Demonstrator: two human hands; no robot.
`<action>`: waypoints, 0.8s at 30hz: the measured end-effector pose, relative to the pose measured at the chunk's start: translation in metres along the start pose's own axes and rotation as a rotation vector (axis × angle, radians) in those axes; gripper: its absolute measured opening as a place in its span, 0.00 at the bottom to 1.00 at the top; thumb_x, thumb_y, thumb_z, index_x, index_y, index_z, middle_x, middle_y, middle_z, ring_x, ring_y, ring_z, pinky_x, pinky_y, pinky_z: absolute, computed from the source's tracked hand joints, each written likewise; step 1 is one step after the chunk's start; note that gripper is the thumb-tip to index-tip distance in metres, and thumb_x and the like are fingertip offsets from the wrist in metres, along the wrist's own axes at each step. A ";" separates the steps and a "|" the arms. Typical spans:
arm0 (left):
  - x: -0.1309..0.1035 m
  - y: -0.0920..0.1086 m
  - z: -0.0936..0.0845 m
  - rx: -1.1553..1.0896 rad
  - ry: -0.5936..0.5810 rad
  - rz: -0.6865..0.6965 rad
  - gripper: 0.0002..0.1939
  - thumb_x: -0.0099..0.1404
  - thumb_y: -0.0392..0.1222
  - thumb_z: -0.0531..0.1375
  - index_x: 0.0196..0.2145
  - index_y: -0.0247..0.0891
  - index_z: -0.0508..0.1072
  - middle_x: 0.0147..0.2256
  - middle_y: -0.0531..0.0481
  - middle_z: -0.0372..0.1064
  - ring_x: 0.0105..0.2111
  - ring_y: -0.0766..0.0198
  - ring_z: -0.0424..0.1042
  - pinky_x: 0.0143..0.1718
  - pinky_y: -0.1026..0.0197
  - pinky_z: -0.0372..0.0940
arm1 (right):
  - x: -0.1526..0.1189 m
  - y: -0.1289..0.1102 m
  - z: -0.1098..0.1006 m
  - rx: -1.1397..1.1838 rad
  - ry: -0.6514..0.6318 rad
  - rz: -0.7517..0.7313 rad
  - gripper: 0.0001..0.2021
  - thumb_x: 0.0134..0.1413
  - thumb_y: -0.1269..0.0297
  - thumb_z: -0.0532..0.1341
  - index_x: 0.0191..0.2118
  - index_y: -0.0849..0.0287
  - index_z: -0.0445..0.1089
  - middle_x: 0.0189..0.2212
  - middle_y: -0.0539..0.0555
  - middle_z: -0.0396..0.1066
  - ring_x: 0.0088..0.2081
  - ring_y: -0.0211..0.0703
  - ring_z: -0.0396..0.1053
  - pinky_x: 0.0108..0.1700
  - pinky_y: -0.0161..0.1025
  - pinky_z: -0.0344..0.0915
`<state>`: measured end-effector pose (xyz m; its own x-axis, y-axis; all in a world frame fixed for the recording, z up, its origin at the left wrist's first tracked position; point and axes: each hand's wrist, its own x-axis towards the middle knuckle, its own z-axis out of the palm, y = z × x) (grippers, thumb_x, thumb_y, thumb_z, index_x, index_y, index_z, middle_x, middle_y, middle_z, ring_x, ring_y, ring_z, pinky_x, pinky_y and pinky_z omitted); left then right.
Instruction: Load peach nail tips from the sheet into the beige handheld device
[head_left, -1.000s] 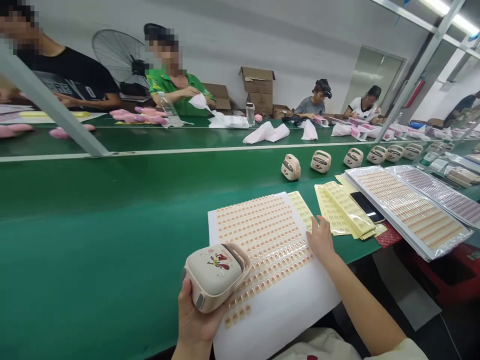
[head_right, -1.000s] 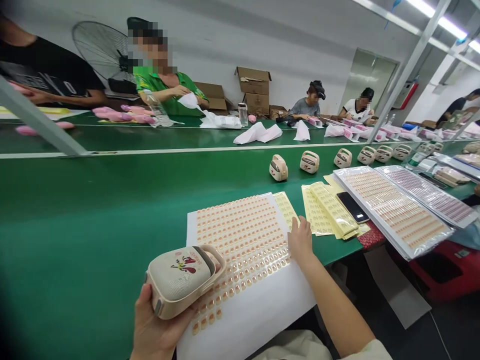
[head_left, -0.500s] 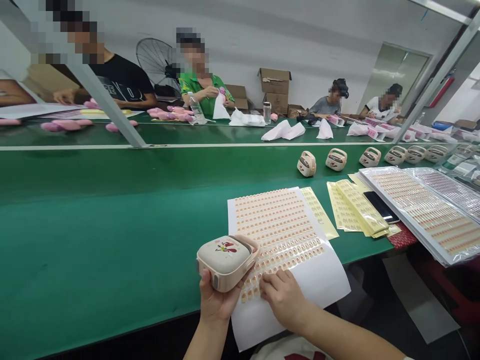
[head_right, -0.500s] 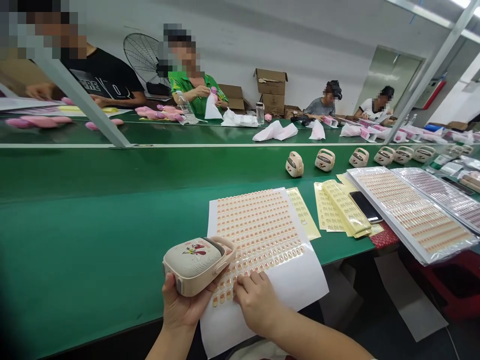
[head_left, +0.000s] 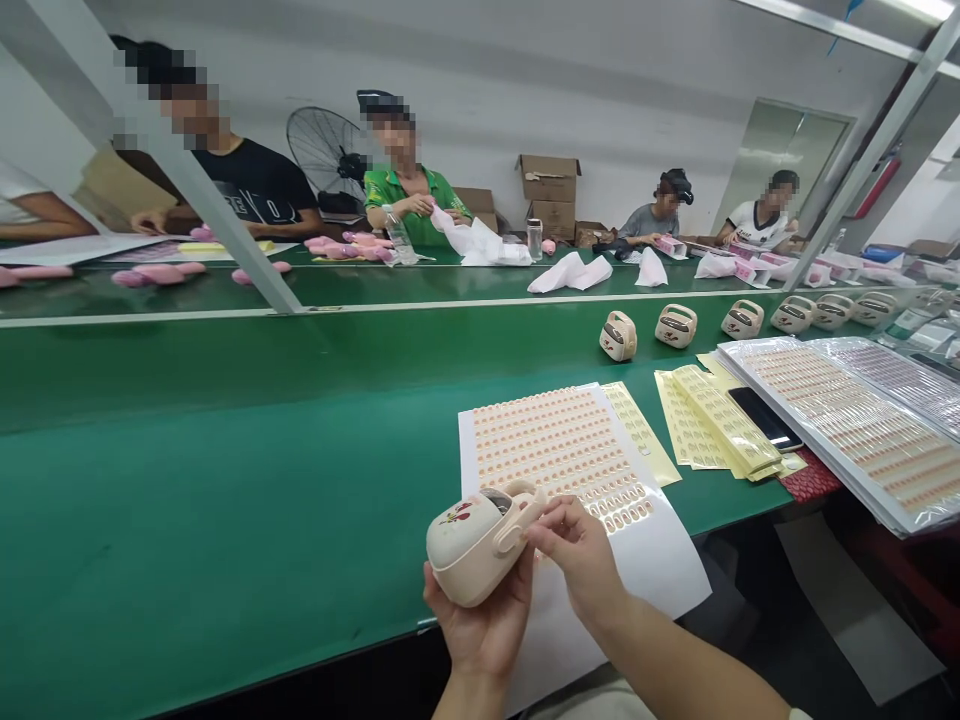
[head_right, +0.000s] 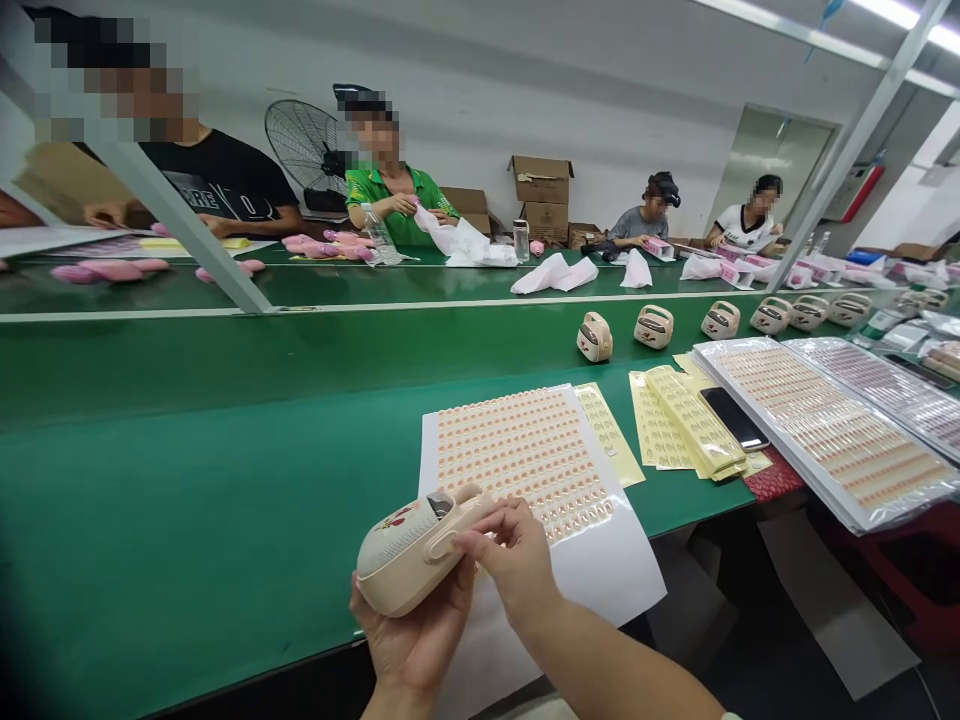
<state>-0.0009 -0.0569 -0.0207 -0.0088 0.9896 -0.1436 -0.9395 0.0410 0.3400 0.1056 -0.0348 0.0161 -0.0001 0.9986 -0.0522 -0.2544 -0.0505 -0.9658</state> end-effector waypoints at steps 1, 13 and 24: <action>0.000 -0.003 0.001 -0.009 -0.012 -0.005 0.30 0.54 0.65 0.53 0.53 0.54 0.63 0.51 0.53 0.68 0.52 0.60 0.64 0.48 0.63 0.63 | -0.001 0.000 0.004 0.001 0.027 -0.023 0.12 0.34 0.54 0.68 0.21 0.55 0.70 0.30 0.51 0.64 0.36 0.43 0.64 0.37 0.39 0.62; 0.000 -0.011 0.019 -0.040 0.015 -0.037 0.27 0.55 0.63 0.53 0.51 0.55 0.65 0.47 0.54 0.70 0.48 0.62 0.68 0.46 0.66 0.63 | -0.007 0.009 0.013 0.025 0.161 -0.106 0.11 0.39 0.55 0.66 0.20 0.55 0.67 0.28 0.50 0.59 0.36 0.44 0.62 0.42 0.42 0.60; -0.001 -0.015 0.019 -0.163 -0.182 -0.064 0.27 0.58 0.60 0.53 0.54 0.54 0.62 0.49 0.54 0.70 0.46 0.64 0.69 0.48 0.68 0.61 | -0.010 0.013 0.017 0.015 0.212 -0.147 0.10 0.44 0.57 0.63 0.21 0.55 0.66 0.30 0.50 0.61 0.36 0.42 0.64 0.43 0.41 0.61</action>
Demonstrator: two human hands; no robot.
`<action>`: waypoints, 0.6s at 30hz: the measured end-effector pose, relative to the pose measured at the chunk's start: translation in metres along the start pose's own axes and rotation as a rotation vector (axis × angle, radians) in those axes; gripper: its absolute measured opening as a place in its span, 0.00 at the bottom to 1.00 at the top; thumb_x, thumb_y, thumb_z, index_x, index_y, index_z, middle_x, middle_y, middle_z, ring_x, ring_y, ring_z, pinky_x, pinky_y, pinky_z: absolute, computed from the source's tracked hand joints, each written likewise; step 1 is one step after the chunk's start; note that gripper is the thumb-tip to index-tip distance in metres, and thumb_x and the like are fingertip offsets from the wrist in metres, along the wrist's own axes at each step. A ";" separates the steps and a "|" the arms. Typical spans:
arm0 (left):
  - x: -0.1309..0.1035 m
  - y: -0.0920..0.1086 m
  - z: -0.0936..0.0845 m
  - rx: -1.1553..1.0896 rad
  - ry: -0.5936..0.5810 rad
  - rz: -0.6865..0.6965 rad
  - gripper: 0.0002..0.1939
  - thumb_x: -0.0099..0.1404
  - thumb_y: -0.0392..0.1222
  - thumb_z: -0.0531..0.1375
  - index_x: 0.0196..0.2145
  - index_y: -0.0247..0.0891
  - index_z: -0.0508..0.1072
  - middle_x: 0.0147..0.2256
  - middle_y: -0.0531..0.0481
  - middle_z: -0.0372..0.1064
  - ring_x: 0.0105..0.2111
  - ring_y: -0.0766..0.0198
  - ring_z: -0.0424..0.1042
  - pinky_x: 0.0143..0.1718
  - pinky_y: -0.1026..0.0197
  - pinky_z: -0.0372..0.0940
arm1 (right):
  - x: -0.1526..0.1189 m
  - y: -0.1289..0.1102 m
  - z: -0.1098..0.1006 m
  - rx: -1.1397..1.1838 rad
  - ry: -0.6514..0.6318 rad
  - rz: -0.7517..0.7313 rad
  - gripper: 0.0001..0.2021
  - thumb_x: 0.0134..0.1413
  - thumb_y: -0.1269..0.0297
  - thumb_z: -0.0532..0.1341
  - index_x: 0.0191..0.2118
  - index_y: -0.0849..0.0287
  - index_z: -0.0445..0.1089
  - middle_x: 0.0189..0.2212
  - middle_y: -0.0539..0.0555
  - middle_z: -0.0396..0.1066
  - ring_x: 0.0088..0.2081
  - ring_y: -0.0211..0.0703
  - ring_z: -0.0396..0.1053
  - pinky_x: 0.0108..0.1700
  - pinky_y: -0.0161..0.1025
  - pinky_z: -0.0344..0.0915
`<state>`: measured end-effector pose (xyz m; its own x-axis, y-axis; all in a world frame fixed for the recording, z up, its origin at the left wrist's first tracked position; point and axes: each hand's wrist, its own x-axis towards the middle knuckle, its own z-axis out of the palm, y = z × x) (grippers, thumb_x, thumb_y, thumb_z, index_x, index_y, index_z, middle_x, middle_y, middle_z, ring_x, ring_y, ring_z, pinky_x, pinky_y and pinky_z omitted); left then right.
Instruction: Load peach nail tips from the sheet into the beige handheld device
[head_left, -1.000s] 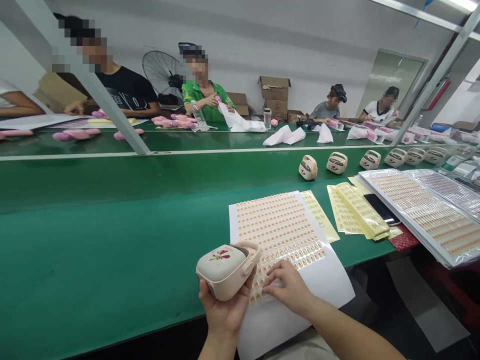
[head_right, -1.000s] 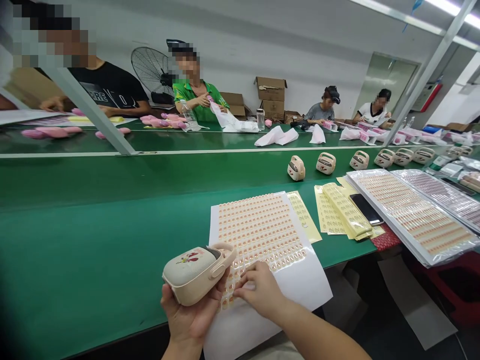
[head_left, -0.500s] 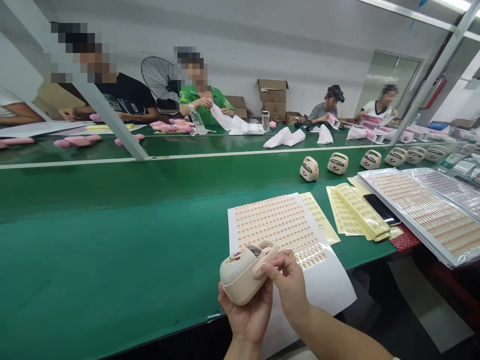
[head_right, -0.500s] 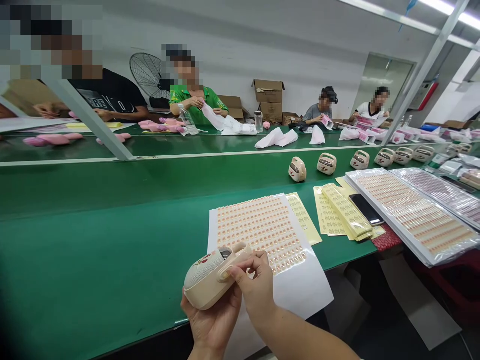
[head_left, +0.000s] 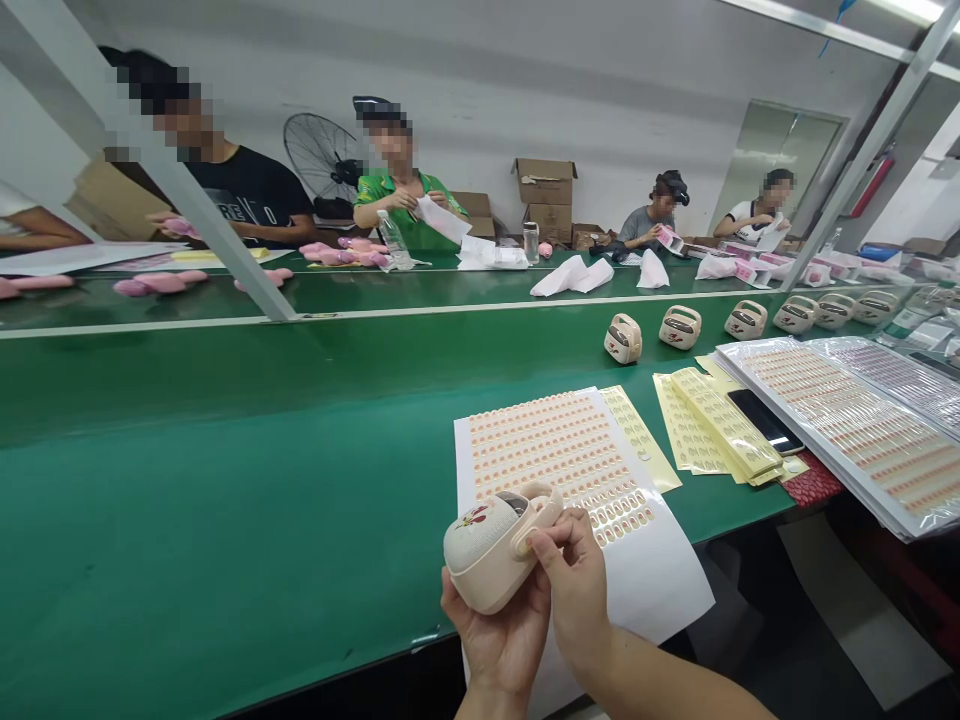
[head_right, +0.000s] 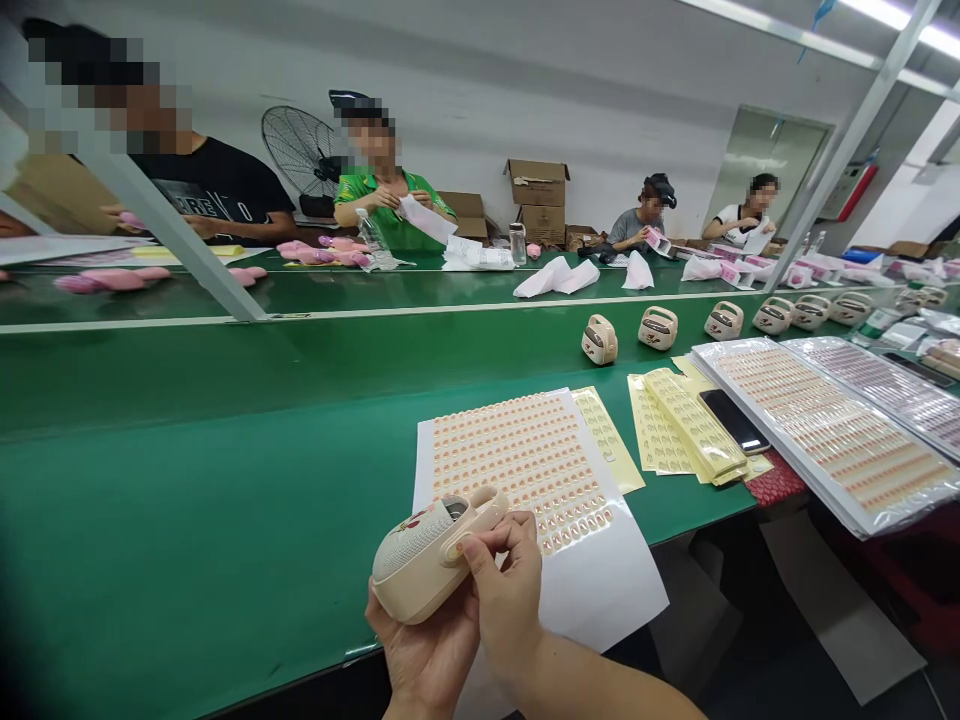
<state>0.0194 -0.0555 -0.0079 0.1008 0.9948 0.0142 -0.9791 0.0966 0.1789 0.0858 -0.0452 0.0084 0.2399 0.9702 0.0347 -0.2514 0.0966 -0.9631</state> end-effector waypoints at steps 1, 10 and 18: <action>0.000 0.000 0.000 -0.039 -0.081 -0.016 0.26 0.59 0.59 0.53 0.54 0.54 0.62 0.49 0.54 0.70 0.48 0.65 0.69 0.50 0.68 0.60 | -0.001 -0.001 0.001 0.011 0.005 -0.004 0.11 0.44 0.56 0.63 0.21 0.56 0.65 0.29 0.50 0.61 0.36 0.42 0.64 0.43 0.41 0.62; 0.003 -0.003 0.004 -0.154 -0.294 -0.068 0.22 0.60 0.55 0.53 0.53 0.54 0.65 0.47 0.57 0.72 0.53 0.66 0.63 0.54 0.69 0.55 | -0.002 0.000 0.000 -0.020 0.004 -0.087 0.11 0.48 0.56 0.61 0.23 0.56 0.64 0.29 0.50 0.61 0.36 0.42 0.64 0.43 0.41 0.62; 0.002 -0.005 -0.014 0.141 -0.148 0.013 0.29 0.61 0.64 0.44 0.54 0.50 0.64 0.51 0.53 0.69 0.53 0.65 0.64 0.53 0.67 0.56 | 0.006 -0.002 -0.008 -0.215 0.048 -0.194 0.10 0.44 0.60 0.63 0.24 0.55 0.60 0.27 0.49 0.58 0.31 0.40 0.60 0.35 0.39 0.63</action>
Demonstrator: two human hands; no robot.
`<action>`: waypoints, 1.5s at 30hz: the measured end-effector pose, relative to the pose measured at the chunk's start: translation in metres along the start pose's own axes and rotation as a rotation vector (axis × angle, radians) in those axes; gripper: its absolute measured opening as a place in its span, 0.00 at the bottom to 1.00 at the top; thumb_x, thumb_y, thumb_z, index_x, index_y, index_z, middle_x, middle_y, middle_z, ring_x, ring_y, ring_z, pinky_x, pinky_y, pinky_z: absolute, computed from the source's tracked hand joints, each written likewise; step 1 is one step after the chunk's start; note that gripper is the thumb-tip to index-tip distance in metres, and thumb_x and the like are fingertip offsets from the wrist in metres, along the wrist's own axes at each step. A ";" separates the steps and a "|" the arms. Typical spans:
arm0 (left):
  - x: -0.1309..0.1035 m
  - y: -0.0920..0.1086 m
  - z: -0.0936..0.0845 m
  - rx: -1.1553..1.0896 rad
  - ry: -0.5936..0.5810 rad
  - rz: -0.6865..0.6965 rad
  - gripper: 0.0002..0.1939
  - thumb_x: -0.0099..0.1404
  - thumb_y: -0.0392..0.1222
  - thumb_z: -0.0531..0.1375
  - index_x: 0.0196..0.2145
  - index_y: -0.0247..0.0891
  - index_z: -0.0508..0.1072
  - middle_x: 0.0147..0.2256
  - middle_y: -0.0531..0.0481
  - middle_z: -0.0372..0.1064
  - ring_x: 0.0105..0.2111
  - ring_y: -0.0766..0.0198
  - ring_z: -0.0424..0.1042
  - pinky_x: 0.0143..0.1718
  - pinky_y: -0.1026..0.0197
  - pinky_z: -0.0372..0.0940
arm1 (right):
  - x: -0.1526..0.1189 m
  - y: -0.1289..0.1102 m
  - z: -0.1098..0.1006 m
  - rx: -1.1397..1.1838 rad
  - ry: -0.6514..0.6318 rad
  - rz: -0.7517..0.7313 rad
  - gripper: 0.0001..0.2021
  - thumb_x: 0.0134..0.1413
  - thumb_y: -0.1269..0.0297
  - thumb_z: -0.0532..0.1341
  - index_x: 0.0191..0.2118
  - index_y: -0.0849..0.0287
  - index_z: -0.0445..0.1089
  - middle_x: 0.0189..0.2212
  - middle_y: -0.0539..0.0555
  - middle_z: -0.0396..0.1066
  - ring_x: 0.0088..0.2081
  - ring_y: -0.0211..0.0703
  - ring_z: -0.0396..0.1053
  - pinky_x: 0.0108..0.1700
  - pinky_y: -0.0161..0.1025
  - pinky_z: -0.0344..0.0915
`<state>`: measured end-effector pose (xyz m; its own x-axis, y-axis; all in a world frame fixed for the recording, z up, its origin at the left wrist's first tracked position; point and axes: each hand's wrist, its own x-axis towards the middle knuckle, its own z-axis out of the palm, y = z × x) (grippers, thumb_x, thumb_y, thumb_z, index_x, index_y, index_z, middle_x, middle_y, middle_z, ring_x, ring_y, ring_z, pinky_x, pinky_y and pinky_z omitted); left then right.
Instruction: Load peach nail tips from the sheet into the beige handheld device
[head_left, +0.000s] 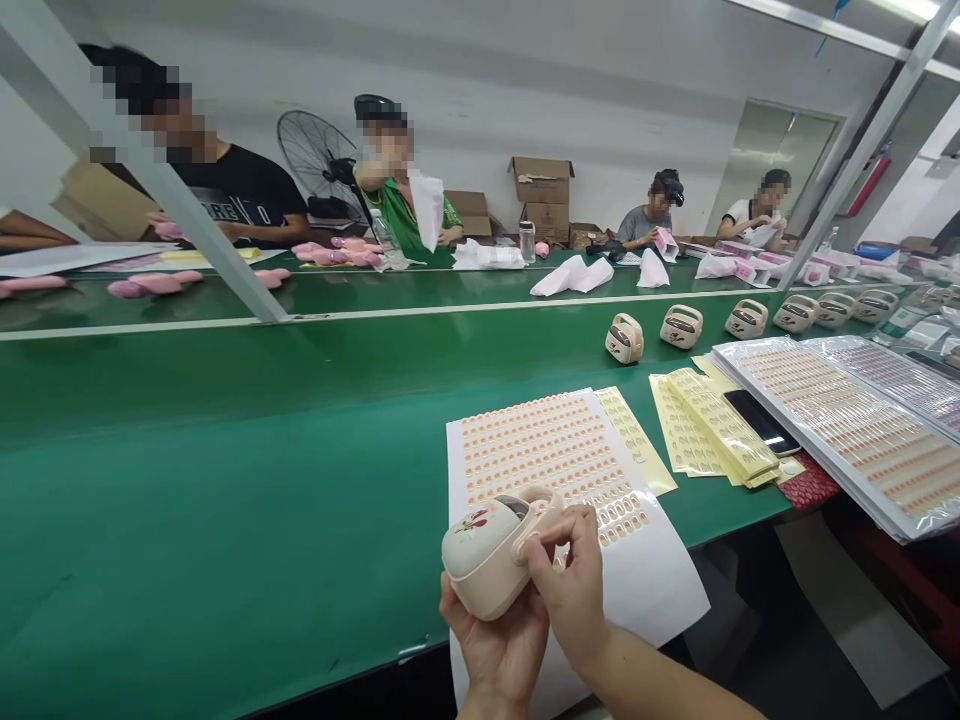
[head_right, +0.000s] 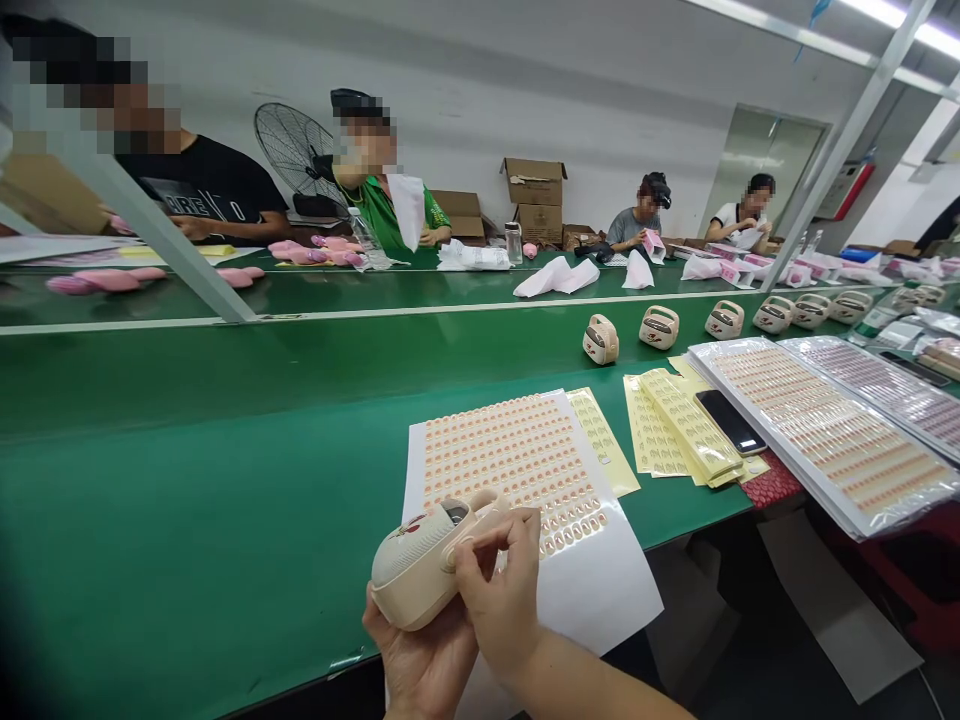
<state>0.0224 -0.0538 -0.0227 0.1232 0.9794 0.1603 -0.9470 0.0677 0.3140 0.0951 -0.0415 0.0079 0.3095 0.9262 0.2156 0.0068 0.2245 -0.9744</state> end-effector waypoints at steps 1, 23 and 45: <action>0.000 -0.001 0.000 0.030 0.012 -0.002 0.30 0.62 0.65 0.43 0.55 0.51 0.63 0.52 0.54 0.68 0.53 0.65 0.64 0.54 0.65 0.56 | 0.002 0.003 -0.001 0.030 -0.003 0.050 0.12 0.42 0.60 0.64 0.26 0.55 0.59 0.26 0.48 0.58 0.29 0.39 0.59 0.33 0.39 0.62; -0.010 0.063 0.015 0.130 0.485 0.430 0.28 0.47 0.59 0.62 0.45 0.45 0.69 0.43 0.52 0.73 0.41 0.57 0.73 0.40 0.55 0.71 | -0.017 0.061 -0.039 -0.812 -0.643 -0.738 0.07 0.50 0.67 0.62 0.37 0.57 0.66 0.33 0.52 0.71 0.35 0.42 0.66 0.48 0.44 0.61; 0.013 0.021 -0.022 1.426 -0.251 0.364 0.44 0.37 0.36 0.68 0.53 0.53 0.64 0.53 0.48 0.64 0.51 0.41 0.63 0.48 0.42 0.62 | 0.062 -0.044 -0.066 -0.078 -0.584 0.016 0.06 0.42 0.61 0.67 0.23 0.55 0.72 0.33 0.51 0.62 0.41 0.45 0.64 0.49 0.49 0.60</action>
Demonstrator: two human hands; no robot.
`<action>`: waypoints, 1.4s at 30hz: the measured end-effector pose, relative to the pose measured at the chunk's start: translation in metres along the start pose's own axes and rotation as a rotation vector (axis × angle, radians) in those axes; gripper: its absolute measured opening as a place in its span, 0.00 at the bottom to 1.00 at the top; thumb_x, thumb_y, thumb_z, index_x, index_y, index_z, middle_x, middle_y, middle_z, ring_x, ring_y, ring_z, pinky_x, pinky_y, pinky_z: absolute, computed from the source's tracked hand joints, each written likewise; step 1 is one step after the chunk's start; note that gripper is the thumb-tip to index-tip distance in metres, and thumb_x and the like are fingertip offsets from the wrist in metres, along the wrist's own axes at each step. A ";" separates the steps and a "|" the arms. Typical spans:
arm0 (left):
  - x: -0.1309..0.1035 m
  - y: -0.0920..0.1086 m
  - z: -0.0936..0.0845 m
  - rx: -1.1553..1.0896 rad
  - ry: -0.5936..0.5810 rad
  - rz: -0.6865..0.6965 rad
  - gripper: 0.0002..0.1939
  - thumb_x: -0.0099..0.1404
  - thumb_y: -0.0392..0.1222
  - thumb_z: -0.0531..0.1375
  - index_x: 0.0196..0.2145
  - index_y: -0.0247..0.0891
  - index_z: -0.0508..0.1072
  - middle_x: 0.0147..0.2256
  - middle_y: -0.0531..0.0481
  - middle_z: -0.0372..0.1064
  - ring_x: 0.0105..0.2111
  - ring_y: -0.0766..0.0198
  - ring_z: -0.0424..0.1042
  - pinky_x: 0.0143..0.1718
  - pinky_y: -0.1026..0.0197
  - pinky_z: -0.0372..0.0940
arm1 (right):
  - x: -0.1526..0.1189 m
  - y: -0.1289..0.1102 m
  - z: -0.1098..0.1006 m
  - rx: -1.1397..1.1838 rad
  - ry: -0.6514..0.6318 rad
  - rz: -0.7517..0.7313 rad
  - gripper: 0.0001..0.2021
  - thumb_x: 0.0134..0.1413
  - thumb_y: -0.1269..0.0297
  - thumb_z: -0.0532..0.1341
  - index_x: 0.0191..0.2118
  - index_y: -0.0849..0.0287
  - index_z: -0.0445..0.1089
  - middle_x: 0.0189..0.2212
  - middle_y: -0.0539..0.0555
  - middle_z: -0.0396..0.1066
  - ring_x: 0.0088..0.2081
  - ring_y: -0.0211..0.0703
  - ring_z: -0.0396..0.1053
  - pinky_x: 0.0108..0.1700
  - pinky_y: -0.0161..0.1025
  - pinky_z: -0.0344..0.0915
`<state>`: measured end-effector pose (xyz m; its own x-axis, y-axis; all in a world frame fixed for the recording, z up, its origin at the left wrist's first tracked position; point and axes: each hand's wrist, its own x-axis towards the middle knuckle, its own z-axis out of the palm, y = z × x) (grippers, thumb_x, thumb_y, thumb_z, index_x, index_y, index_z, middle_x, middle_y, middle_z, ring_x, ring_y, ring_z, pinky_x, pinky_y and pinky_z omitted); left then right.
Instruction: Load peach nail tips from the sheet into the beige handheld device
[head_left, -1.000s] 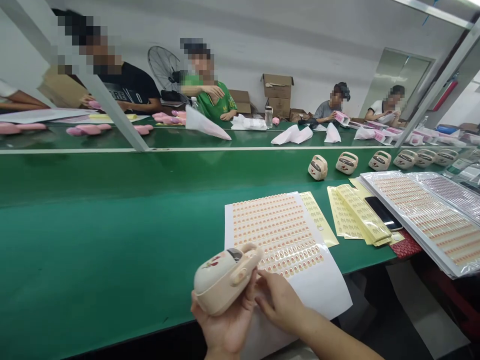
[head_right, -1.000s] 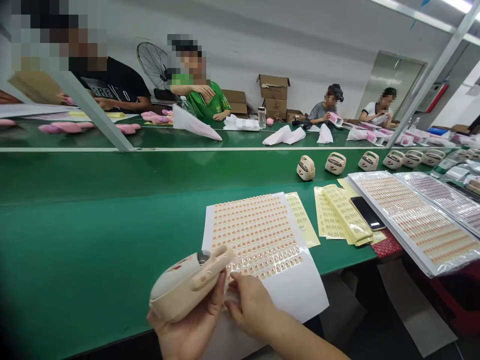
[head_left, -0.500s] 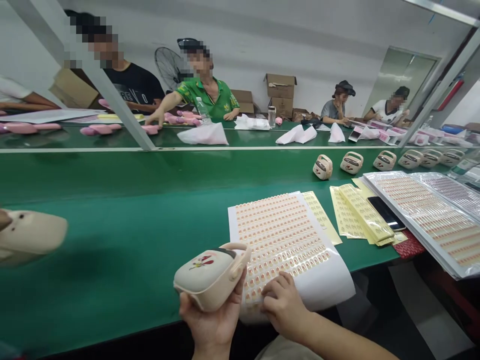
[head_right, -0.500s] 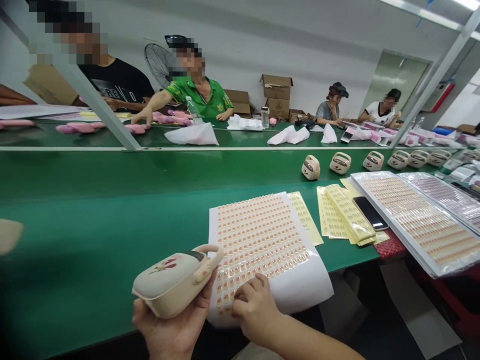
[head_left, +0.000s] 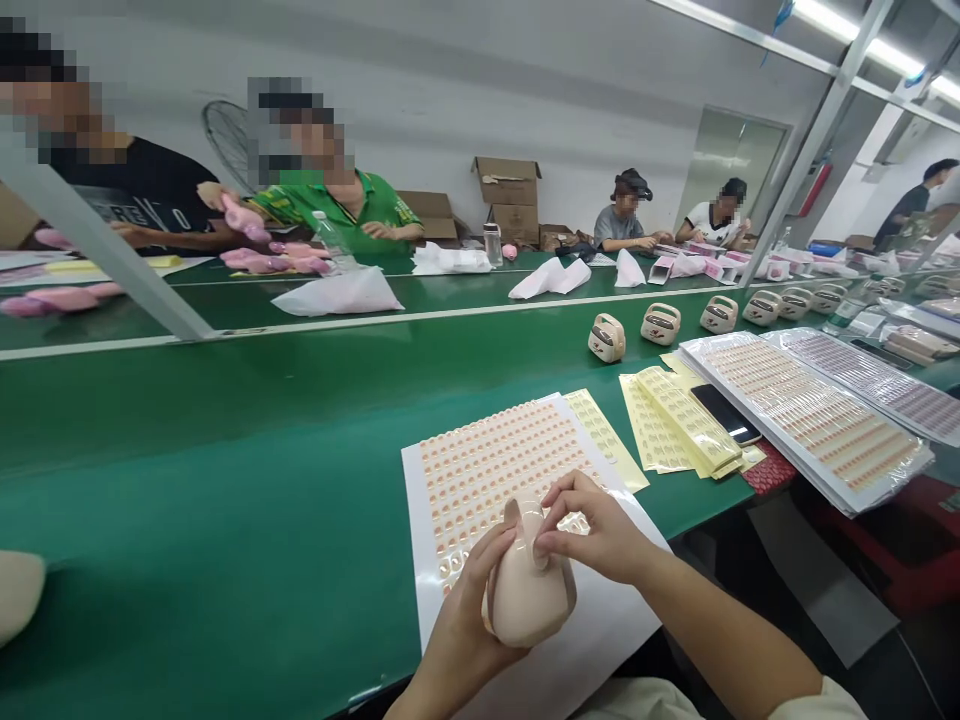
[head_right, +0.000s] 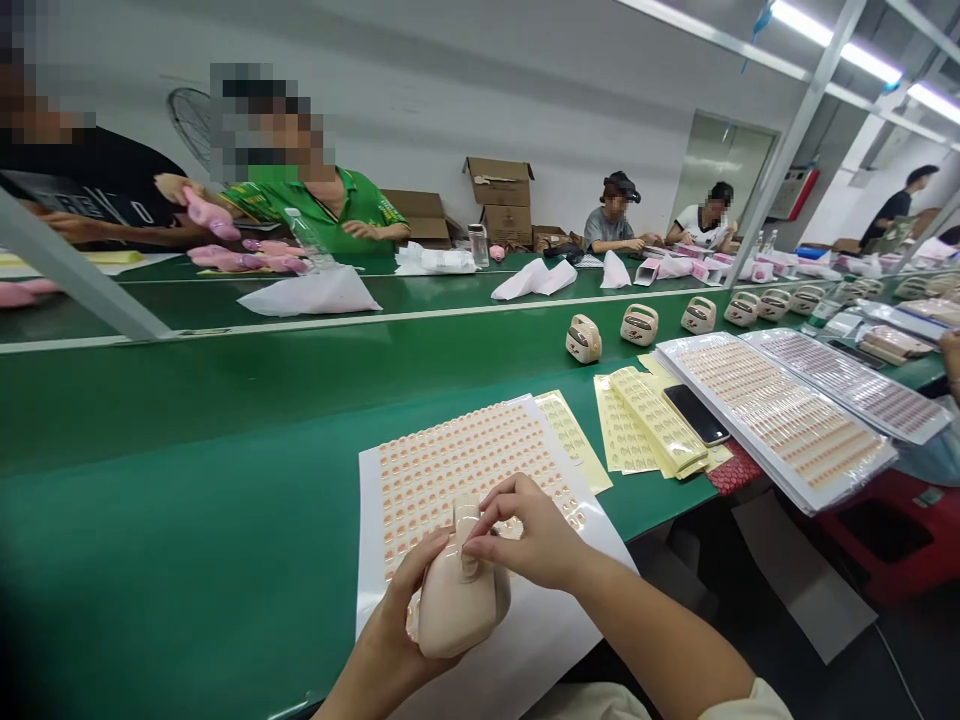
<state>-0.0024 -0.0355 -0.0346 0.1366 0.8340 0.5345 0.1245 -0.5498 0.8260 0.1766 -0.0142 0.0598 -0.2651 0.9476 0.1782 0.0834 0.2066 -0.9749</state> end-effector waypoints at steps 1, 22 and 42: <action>0.001 -0.003 -0.001 0.017 -0.023 0.032 0.45 0.36 0.35 0.68 0.54 0.53 0.63 0.53 0.48 0.65 0.51 0.41 0.64 0.47 0.43 0.64 | -0.001 0.000 -0.001 -0.023 -0.021 0.003 0.05 0.42 0.62 0.67 0.23 0.55 0.71 0.34 0.50 0.62 0.41 0.44 0.64 0.50 0.49 0.60; 0.000 0.014 0.000 0.093 -0.019 -0.060 0.44 0.36 0.32 0.68 0.53 0.53 0.64 0.51 0.47 0.68 0.48 0.43 0.68 0.46 0.43 0.65 | -0.020 0.013 0.004 -0.513 0.013 -0.394 0.06 0.56 0.66 0.55 0.30 0.55 0.67 0.32 0.54 0.65 0.35 0.41 0.66 0.36 0.40 0.68; 0.008 0.027 0.007 -0.022 -0.175 0.094 0.48 0.37 0.35 0.71 0.55 0.58 0.60 0.54 0.46 0.64 0.50 0.42 0.66 0.47 0.44 0.65 | -0.012 0.035 0.011 0.213 -0.005 -0.043 0.22 0.47 0.41 0.57 0.41 0.52 0.67 0.38 0.52 0.64 0.41 0.43 0.64 0.45 0.42 0.62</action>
<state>0.0089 -0.0444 -0.0092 0.3157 0.7570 0.5721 0.0818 -0.6224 0.7784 0.1721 -0.0210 0.0220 -0.2690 0.9376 0.2206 -0.1333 0.1906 -0.9726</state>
